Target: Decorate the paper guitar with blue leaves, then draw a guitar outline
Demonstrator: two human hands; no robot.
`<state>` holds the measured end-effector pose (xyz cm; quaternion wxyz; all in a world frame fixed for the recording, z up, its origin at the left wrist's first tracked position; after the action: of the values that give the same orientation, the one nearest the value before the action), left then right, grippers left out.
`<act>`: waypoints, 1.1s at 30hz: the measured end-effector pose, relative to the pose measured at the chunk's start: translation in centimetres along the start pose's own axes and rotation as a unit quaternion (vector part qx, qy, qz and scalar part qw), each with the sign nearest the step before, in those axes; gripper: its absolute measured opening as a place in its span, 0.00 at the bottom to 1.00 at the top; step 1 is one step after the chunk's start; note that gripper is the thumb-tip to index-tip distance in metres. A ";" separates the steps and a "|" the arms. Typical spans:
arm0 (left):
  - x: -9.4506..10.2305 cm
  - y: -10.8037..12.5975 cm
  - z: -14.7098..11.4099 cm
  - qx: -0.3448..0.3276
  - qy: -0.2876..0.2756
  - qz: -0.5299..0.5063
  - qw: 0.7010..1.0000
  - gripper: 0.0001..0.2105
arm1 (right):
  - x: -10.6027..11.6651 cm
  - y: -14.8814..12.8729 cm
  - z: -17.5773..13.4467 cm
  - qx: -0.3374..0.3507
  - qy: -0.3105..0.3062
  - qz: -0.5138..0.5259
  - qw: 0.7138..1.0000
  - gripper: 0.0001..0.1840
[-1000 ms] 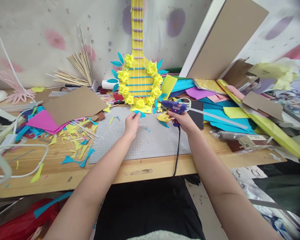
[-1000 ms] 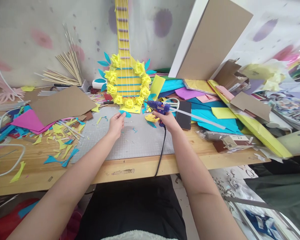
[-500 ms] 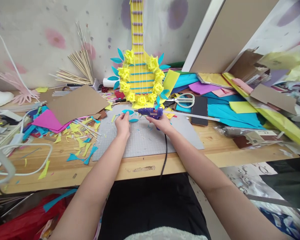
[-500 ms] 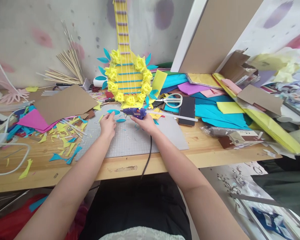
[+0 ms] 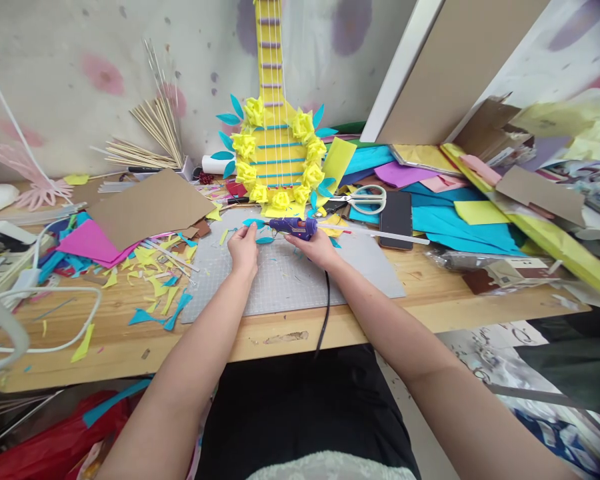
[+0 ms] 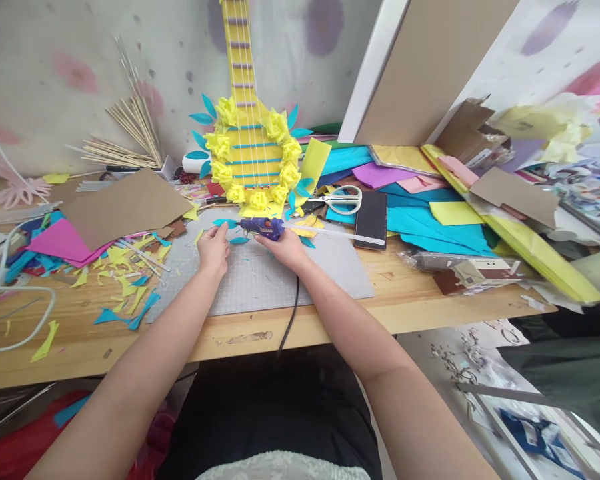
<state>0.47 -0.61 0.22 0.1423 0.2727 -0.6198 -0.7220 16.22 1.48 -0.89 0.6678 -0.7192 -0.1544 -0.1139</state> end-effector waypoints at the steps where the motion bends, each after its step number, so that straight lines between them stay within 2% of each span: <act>1: 0.0 0.0 0.0 0.000 0.002 -0.005 1.000 0.11 | -0.1 0.0 0.0 0.004 0.000 -0.001 1.000 0.18; 7: -0.1 -0.2 0.0 -0.003 0.010 -0.024 1.000 0.11 | -0.5 -0.1 0.0 0.035 -0.014 -0.001 0.999 0.18; 15: -0.1 0.0 0.0 0.007 0.014 -0.030 0.999 0.09 | -0.2 -0.1 0.1 0.012 0.007 -0.047 0.999 0.18; 23: 0.0 0.0 0.2 0.023 0.014 -0.059 0.998 0.15 | 0.0 0.0 0.2 -0.009 0.015 -0.065 0.998 0.18; 27: 0.3 0.3 0.5 0.048 0.015 -0.088 0.995 0.15 | 2.4 -0.2 0.3 -0.005 0.039 -0.043 0.998 0.20; 33: 0.6 0.5 0.7 0.065 0.022 -0.109 0.992 0.17 | 9.8 0.5 0.7 -0.029 0.064 -0.045 0.996 0.25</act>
<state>-0.49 -0.42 0.69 0.0582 0.3634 -0.6288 -0.6849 25.43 2.84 2.19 0.6492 -0.7221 -0.1395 -0.1942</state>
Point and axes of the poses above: each hand's wrist, its own z-axis towards the middle knuckle, its own x-axis out of the back of the hand, y = z × x, the point moved 1 cm from there along z, towards the middle knuckle, and after that the axes turned 13 degrees about -x, right-handed, at the moved point
